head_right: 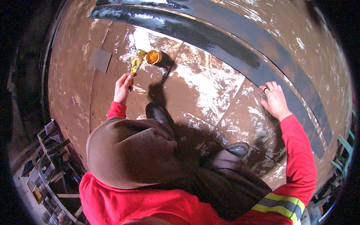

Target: The person paints a long, dark metal beam using a yellow brush, repeatedly dipping the brush into a small container of dark liquid. The person works on a horizontal section of the beam, applying the coating in smooth strokes while holding the beam steady with their left hand.

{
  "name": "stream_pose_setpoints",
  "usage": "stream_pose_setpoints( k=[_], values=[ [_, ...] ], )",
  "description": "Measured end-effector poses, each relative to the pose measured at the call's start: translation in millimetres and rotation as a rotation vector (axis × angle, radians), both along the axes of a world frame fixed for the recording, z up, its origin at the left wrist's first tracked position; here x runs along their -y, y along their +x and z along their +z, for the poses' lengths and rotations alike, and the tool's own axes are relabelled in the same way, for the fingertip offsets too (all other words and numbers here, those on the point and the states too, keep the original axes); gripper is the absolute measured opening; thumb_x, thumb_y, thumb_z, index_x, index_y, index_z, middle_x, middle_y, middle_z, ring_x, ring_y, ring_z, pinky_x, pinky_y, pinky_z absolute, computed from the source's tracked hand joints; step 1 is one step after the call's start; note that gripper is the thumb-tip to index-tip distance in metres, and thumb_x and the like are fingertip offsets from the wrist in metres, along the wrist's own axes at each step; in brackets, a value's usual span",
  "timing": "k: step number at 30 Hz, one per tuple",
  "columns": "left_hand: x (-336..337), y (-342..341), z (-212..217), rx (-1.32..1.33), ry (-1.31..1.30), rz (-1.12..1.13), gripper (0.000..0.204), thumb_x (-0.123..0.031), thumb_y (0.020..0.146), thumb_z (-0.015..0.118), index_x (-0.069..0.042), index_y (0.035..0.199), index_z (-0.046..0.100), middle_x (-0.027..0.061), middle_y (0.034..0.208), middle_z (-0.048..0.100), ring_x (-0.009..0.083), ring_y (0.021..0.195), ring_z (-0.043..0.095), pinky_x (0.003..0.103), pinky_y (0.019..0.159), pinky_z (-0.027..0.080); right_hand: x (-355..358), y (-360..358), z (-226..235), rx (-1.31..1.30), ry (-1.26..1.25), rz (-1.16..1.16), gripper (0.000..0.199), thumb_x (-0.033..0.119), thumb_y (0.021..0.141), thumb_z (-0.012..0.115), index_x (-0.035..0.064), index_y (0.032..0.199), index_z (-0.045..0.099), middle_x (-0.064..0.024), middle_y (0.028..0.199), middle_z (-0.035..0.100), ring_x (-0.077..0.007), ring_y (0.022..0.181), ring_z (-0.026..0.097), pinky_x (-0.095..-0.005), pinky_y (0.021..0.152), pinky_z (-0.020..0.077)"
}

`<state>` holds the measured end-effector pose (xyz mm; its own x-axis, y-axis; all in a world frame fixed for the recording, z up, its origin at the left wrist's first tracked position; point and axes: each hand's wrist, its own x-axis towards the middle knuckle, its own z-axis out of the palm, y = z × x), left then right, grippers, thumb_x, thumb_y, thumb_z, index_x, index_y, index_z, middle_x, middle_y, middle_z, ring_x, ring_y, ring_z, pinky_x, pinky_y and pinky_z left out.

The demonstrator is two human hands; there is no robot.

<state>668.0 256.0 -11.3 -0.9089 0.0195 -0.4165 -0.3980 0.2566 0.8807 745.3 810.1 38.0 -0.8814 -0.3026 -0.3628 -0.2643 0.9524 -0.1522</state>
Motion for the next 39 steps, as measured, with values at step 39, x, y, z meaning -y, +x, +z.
stream_pose_setpoints(
  k=[39],
  values=[
    [-384,-72,37,-0.443,-0.743,-1.181,0.030,-0.030,0.079,0.069,0.000,0.081,0.067,0.0112,0.063,0.064,0.0198,0.060,0.062,0.033,0.058,0.049,-66,47,-84,0.215,-0.002,-0.357,0.075,0.013,0.076,0.063,0.0362,0.141,0.032,-0.0149,0.149,0.020,-0.0326,0.135,0.025,-0.0535,0.103,0.0327]
  ],
)
